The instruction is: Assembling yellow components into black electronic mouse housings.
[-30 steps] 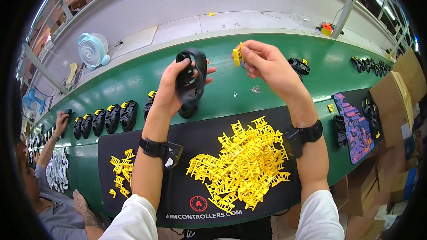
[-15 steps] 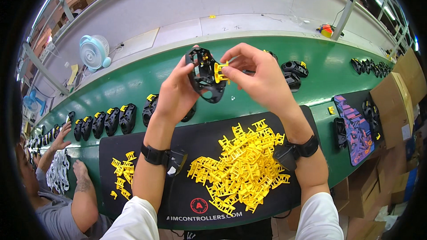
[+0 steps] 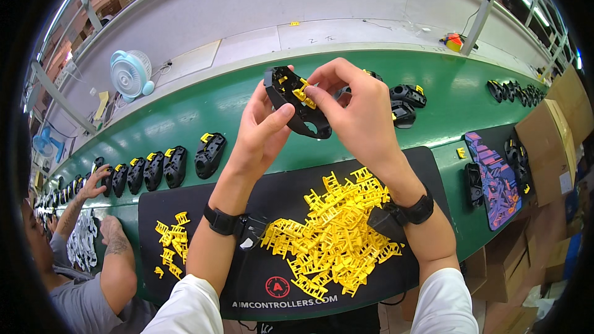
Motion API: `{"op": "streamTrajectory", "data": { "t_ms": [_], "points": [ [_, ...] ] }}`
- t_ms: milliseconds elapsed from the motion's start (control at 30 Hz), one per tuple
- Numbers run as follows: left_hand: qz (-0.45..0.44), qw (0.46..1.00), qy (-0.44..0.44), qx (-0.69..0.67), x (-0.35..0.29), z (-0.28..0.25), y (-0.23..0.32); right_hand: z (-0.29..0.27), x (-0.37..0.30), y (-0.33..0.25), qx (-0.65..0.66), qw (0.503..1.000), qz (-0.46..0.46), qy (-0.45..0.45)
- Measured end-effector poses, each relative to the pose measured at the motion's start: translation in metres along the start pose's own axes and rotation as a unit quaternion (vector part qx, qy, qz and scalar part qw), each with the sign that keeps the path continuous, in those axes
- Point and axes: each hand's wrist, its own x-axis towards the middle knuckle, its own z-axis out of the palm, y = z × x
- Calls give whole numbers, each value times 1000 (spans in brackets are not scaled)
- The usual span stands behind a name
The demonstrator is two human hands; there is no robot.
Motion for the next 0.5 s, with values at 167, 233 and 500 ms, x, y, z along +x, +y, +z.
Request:
{"op": "streamTrajectory", "data": {
  "t_ms": [167, 233, 500],
  "points": [
    [1, 1000, -14, 16, -1, 4, 1, 2, 0, -2, -40, 999, -28, 11],
    [0, 1000, -15, 22, -1, 3, 1, 2, -1, -2, -53, 998, -39, 18],
    [-4, 999, -15, 51, -4, -1, -1, 1, -1, -1, -117, 988, -98, 12]
  ]
}}
